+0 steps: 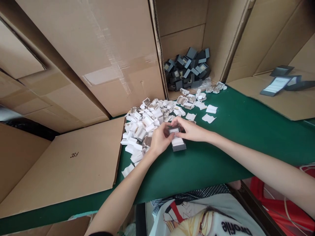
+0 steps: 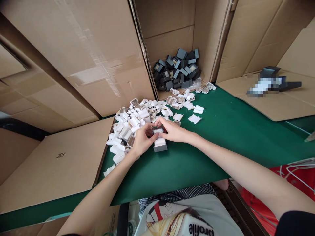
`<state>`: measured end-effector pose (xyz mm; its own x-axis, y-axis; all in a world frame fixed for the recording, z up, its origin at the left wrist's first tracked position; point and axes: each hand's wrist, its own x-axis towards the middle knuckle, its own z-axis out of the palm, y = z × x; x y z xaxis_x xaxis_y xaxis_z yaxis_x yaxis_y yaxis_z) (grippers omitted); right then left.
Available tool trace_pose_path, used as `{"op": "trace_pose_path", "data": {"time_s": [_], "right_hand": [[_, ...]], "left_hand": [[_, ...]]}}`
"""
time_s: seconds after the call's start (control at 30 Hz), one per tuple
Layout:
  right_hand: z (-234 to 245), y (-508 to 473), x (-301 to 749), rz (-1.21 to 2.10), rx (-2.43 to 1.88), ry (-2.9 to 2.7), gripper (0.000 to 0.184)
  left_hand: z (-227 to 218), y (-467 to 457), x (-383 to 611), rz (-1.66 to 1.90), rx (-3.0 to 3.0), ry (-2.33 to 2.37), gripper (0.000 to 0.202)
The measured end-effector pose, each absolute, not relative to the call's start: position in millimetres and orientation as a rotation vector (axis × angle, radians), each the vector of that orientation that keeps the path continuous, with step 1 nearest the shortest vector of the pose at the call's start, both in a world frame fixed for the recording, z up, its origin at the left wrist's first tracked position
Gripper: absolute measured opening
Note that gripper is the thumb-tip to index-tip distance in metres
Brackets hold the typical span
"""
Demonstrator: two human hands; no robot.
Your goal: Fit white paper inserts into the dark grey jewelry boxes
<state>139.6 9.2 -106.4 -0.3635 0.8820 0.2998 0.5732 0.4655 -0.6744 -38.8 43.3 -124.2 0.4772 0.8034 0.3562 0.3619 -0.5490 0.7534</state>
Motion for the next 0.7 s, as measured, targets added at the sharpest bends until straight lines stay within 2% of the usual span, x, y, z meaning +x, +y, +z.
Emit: {"op": "trace_pose_path", "data": {"time_s": [0.3,0.47,0.7], "right_hand": [[-101,2,137,0.438,-1.191,-2.047,0.028],[-98,4,143,0.329,-1.092,-1.928,0.025],[-101,8,145,0.529,-1.001,-1.773,0.028]], "left_hand": [[-115,34,-39,0.985,2.130,0.799,0.029],[-110,28,-40,1.043,2.005,0.708,0.039],[-119,31,-38,0.968,1.756,0.762,0.038]]}}
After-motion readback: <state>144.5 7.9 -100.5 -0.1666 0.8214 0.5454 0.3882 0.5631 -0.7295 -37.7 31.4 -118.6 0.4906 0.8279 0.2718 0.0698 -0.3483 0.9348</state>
